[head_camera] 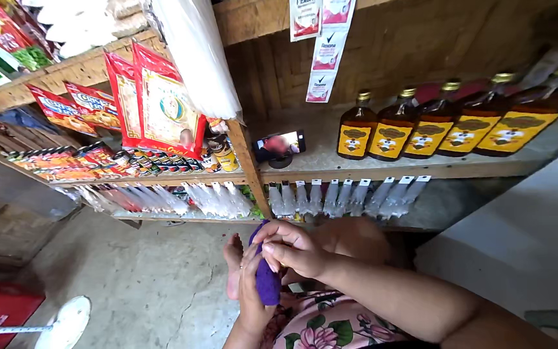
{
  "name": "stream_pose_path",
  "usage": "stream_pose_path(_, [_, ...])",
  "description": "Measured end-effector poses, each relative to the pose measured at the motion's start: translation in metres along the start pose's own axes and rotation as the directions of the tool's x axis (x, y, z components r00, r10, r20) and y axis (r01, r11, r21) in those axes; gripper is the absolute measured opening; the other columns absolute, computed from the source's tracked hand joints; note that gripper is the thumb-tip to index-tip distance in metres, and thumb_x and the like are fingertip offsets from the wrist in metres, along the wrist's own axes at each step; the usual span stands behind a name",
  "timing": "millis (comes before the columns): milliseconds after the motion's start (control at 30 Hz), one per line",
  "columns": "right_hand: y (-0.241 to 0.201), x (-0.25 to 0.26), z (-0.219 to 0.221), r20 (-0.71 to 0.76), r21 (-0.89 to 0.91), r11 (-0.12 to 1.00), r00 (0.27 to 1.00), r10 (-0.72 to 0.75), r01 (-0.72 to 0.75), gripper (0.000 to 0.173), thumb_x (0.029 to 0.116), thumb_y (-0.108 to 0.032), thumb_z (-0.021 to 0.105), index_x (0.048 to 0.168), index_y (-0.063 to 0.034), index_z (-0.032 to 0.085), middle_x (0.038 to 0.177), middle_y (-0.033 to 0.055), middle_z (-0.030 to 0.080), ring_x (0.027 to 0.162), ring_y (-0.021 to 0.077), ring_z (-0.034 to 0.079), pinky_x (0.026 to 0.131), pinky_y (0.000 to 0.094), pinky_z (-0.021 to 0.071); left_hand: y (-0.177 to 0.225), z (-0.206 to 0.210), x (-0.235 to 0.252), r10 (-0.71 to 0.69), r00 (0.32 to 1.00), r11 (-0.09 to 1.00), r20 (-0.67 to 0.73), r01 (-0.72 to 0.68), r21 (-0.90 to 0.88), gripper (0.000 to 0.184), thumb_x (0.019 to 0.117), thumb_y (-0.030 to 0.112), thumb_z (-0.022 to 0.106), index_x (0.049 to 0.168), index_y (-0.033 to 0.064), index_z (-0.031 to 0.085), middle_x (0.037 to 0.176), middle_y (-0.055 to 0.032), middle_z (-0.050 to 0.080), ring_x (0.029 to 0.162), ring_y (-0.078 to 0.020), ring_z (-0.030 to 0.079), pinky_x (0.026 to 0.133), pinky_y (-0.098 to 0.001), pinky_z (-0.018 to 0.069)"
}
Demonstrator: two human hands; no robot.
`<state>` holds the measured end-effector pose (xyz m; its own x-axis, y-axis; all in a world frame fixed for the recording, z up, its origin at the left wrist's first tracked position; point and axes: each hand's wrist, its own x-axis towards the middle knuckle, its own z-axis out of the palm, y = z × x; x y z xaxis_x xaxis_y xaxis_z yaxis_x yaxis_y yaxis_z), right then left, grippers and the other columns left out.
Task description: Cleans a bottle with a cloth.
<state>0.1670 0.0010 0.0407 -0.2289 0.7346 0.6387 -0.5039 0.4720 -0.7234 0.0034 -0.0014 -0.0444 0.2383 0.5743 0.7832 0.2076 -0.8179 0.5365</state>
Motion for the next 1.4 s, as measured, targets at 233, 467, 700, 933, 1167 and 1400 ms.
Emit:
stream_pose_path(233, [0.003,-0.002,0.001,-0.035,-0.389,0.899,0.972,-0.234,0.202,0.023,0.1033,-0.013,0.053,0.121,-0.0006,0.061,0.108,0.0053,0.065,0.107,0.0077,0.059,0.099,0.0271,0.0488,0.036,0.02,0.022,0.064,0.989,0.942,-0.135,-0.104,-0.32,0.052,0.0939,0.016,0.069,0.14,0.0335,0.051,0.136,0.008,0.061,0.126,-0.0095,0.058,0.109,-0.0329,0.0475])
stream_pose_path(467, [0.002,-0.003,-0.007,-0.116,-0.46,0.875,0.966,-0.229,0.152,0.021,0.1012,-0.009,0.053,0.116,-0.0013,0.066,0.113,0.0068,0.065,0.113,0.011,0.059,0.101,0.0298,0.0485,-0.014,0.002,0.004,0.151,0.988,0.988,0.039,-0.15,-0.029,0.049,0.0961,0.023,0.065,0.142,0.0305,0.048,0.146,0.0028,0.054,0.14,-0.0194,0.049,0.116,-0.044,0.0423])
stream_pose_path(700, [-0.002,0.001,-0.008,-0.137,-0.453,0.888,0.977,-0.164,0.086,0.022,0.1007,-0.007,0.053,0.117,0.0012,0.066,0.113,0.0077,0.067,0.113,0.0121,0.06,0.102,0.0311,0.0499,-0.063,-0.012,-0.023,-0.102,0.995,0.993,0.003,0.102,-0.057,0.027,0.0943,0.031,0.066,0.12,0.0243,0.065,0.136,-0.0029,0.061,0.136,-0.0241,0.05,0.114,-0.0472,0.0411])
stream_pose_path(933, [-0.002,0.001,-0.01,-0.152,-0.437,0.898,0.98,-0.13,0.051,0.023,0.1017,-0.01,0.052,0.117,0.0,0.066,0.113,0.0057,0.067,0.112,0.01,0.061,0.101,0.0314,0.0497,-0.09,-0.019,-0.061,-0.265,0.959,0.956,0.103,0.275,-0.106,0.061,0.1032,0.043,0.049,0.143,-0.0034,0.049,0.151,-0.0224,0.047,0.144,-0.0264,0.043,0.121,-0.0444,0.0358])
stream_pose_path(1167, [-0.005,-0.001,-0.003,-0.066,-0.332,0.943,0.997,-0.027,0.004,0.025,0.1053,-0.006,0.045,0.123,0.0066,0.058,0.088,0.0023,0.07,0.081,0.0039,0.066,0.079,0.023,0.0566,-0.097,-0.021,-0.085,-0.409,0.912,0.909,0.024,0.409,-0.074,0.06,0.0995,0.034,0.054,0.136,-0.0134,0.051,0.136,-0.0186,0.061,0.129,-0.0125,0.057,0.113,-0.0318,0.0437])
stream_pose_path(1400, [-0.003,-0.004,0.002,-0.057,-0.282,0.959,0.997,-0.05,0.032,0.025,0.1066,-0.009,0.044,0.123,0.0041,0.058,0.079,-0.0007,0.067,0.073,0.0028,0.065,0.074,0.023,0.0575,-0.074,-0.016,-0.064,-0.439,0.897,0.877,0.052,0.44,-0.193,0.059,0.103,0.034,0.048,0.136,-0.0148,0.049,0.138,-0.0201,0.058,0.132,-0.0114,0.054,0.114,-0.0298,0.042])
